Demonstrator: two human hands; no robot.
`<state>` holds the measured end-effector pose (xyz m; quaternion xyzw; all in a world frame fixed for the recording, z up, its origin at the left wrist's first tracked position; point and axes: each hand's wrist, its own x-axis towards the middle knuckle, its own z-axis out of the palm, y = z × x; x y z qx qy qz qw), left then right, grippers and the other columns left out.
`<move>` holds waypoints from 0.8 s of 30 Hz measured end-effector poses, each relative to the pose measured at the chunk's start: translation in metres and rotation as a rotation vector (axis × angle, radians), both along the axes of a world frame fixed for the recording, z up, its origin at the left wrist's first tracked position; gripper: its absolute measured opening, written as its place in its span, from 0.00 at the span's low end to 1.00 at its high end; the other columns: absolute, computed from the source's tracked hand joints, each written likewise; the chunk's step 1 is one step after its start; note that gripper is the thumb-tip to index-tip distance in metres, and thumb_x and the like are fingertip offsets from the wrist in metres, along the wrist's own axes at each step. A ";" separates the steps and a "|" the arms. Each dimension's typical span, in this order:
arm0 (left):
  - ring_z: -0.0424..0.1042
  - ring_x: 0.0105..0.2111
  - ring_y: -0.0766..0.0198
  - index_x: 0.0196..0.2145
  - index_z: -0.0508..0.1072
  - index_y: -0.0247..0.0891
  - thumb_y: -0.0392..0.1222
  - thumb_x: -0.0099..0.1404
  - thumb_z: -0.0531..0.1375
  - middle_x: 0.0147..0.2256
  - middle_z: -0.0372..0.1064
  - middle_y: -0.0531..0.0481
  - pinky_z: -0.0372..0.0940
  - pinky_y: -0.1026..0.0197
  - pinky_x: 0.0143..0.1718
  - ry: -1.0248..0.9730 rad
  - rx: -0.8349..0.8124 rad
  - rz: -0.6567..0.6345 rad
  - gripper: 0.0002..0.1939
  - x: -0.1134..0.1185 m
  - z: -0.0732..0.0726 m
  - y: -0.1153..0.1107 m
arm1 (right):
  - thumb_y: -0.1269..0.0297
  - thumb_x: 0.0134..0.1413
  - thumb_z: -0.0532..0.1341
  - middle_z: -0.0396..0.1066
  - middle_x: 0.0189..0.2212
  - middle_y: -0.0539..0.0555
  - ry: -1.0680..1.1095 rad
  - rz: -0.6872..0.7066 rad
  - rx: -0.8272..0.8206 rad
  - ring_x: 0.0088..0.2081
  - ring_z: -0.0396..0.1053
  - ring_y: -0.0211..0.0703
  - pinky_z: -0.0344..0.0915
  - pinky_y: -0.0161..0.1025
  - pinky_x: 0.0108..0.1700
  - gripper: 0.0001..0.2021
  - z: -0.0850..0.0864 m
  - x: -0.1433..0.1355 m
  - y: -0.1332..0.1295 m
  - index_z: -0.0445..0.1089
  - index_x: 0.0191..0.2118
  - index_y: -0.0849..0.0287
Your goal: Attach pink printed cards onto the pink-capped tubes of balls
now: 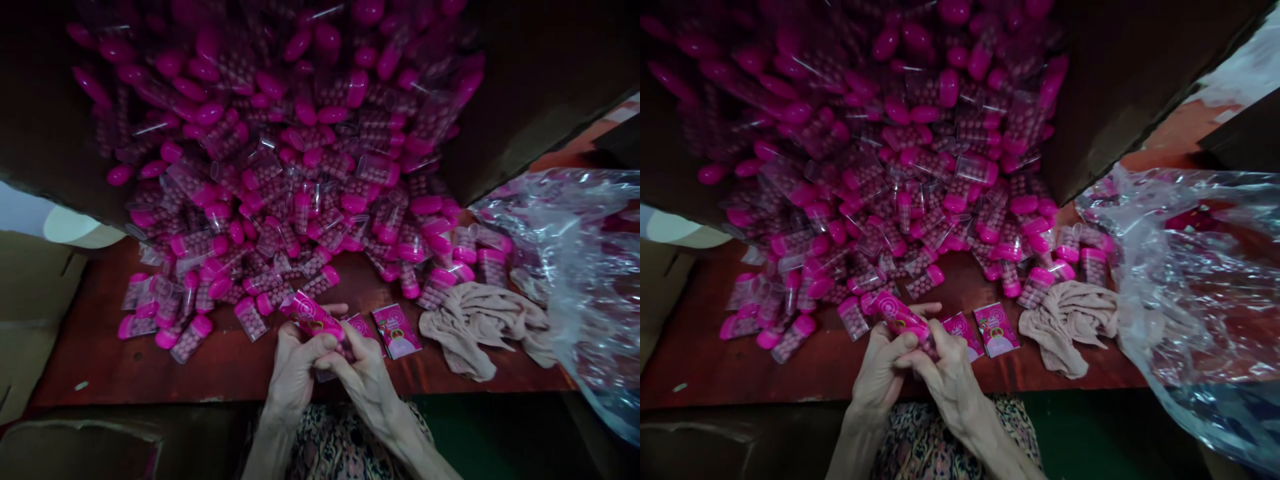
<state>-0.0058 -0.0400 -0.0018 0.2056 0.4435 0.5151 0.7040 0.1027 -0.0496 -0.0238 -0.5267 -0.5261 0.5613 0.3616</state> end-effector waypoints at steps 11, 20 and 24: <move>0.72 0.38 0.55 0.36 0.78 0.37 0.37 0.49 0.65 0.39 0.75 0.44 0.65 0.58 0.40 0.072 0.071 -0.092 0.13 -0.008 0.002 0.001 | 0.70 0.43 0.63 0.62 0.24 0.45 0.272 -0.037 -0.184 0.24 0.55 0.32 0.57 0.30 0.26 0.12 -0.003 -0.006 -0.008 0.68 0.38 0.59; 0.64 0.17 0.69 0.29 0.76 0.33 0.42 0.50 0.65 0.19 0.70 0.51 0.59 0.68 0.18 0.034 -0.120 0.121 0.10 0.000 0.001 0.002 | 0.60 0.45 0.66 0.68 0.37 0.51 0.417 -0.019 -0.316 0.34 0.68 0.37 0.65 0.35 0.38 0.28 0.022 0.001 -0.001 0.58 0.53 0.53; 0.64 0.17 0.71 0.24 0.73 0.33 0.44 0.51 0.65 0.17 0.67 0.53 0.59 0.69 0.17 0.037 -0.132 0.222 0.10 -0.002 0.003 0.005 | 0.61 0.55 0.58 0.69 0.28 0.49 0.394 0.009 -0.302 0.25 0.68 0.35 0.66 0.38 0.34 0.27 0.024 0.003 -0.005 0.51 0.58 0.56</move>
